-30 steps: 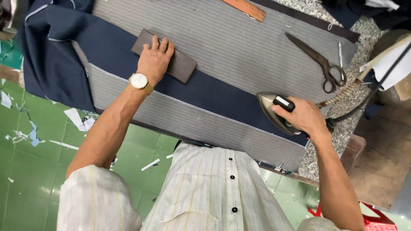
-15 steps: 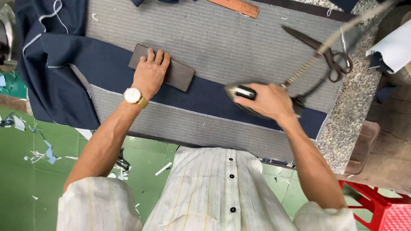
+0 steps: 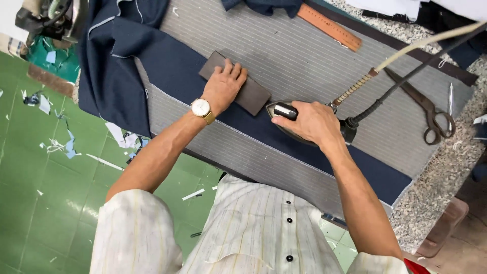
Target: The person irons a large piece of dark blue fabric on a work table, then uses shears to trim the edges. They continue to iron the fabric, using a small wooden block to press seams and folds, and repeatedly adjust the fabric's position on the table.
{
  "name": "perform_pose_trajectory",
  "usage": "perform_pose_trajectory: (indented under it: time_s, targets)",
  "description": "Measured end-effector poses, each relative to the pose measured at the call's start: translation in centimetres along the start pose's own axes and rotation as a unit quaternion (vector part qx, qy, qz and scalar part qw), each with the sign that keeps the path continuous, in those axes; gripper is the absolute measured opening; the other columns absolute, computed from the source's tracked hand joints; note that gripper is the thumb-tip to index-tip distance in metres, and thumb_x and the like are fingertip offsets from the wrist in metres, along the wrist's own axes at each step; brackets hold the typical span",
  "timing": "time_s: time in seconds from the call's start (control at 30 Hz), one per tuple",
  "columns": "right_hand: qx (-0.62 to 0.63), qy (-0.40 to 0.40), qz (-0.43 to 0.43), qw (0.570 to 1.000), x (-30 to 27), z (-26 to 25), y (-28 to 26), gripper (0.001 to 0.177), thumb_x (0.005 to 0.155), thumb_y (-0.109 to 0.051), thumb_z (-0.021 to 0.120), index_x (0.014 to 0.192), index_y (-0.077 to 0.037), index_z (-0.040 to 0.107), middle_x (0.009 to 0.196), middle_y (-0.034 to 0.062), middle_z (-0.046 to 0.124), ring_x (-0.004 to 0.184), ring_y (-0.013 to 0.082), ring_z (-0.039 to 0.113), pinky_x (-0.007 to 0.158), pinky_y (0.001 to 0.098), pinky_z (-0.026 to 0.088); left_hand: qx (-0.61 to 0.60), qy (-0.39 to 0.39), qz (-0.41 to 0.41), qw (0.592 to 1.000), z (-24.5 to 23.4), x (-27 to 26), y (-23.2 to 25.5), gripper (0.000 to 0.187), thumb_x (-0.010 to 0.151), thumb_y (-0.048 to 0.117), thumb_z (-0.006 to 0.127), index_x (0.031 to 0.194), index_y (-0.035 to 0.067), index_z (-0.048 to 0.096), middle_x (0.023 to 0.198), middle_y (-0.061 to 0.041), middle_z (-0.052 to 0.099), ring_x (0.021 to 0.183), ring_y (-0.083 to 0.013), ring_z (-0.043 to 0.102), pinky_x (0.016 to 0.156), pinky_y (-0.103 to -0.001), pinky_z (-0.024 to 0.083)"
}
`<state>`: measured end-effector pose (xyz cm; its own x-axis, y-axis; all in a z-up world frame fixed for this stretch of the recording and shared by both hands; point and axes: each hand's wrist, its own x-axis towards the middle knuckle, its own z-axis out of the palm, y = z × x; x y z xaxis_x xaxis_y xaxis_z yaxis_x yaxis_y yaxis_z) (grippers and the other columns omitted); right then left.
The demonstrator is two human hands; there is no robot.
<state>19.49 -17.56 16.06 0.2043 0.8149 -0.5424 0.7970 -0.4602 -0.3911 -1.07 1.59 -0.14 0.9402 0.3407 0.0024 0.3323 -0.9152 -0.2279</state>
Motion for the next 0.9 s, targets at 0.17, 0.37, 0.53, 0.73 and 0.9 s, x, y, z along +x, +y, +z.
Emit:
perform_pose_trajectory:
  time_s: [0.17, 0.37, 0.53, 0.73, 0.9]
  targets:
    - [0.003, -0.004, 0.015, 1.000, 0.1, 0.3, 0.4, 0.060, 0.086, -0.069, 0.064, 0.104, -0.012, 0.077, 0.086, 0.0195, 0.077, 0.089, 0.0400, 0.075, 0.073, 0.0448, 0.056, 0.010, -0.037, -0.001, 0.999, -0.7, 0.1, 0.2, 0.051, 0.090, 0.007, 0.066, 0.140, 0.009, 0.051, 0.136, -0.018, 0.059, 0.130, -0.0428, 0.051, 0.090, -0.049, 0.042]
    - [0.048, -0.021, 0.061, 0.997, -1.8, 0.8, 2.8, 0.057, 0.087, -0.067, 0.065, 0.104, -0.014, 0.077, 0.092, 0.0184, 0.076, 0.093, 0.0377, 0.074, 0.076, 0.0431, 0.056, -0.038, -0.087, 0.022, 0.995, -2.1, 0.2, -1.0, 0.076, 0.076, 0.005, 0.081, 0.143, 0.014, 0.048, 0.141, -0.012, 0.052, 0.135, -0.0387, 0.040, 0.103, -0.052, 0.031]
    - [0.051, -0.037, 0.115, 0.991, -5.8, -0.1, 6.2, 0.058, 0.083, -0.070, 0.066, 0.109, -0.020, 0.079, 0.098, 0.0184, 0.077, 0.100, 0.0385, 0.074, 0.082, 0.0437, 0.056, -0.109, -0.133, 0.017, 0.985, -4.3, 1.0, -1.9, 0.093, 0.060, 0.018, 0.090, 0.145, 0.017, 0.051, 0.142, -0.008, 0.054, 0.129, -0.0331, 0.042, 0.107, -0.050, 0.030]
    - [0.059, -0.046, 0.162, 0.984, -10.9, -2.2, 10.5, 0.058, 0.083, -0.070, 0.063, 0.104, -0.019, 0.079, 0.100, 0.0174, 0.078, 0.104, 0.0368, 0.073, 0.085, 0.0425, 0.056, -0.218, -0.096, 0.025, 0.971, -8.9, 2.2, 6.0, 0.091, 0.058, 0.030, 0.087, 0.143, 0.018, 0.056, 0.138, -0.009, 0.058, 0.125, -0.0330, 0.045, 0.107, -0.052, 0.032]
    - [0.056, -0.036, 0.190, 0.980, -13.4, -0.9, 14.9, 0.056, 0.084, -0.067, 0.063, 0.104, -0.017, 0.078, 0.099, 0.0191, 0.078, 0.104, 0.0385, 0.073, 0.084, 0.0442, 0.055, -0.257, -0.058, 0.072, 0.962, -10.0, 4.6, 13.6, 0.090, 0.060, 0.029, 0.088, 0.143, 0.017, 0.056, 0.136, -0.011, 0.057, 0.124, -0.0337, 0.043, 0.112, -0.055, 0.024]
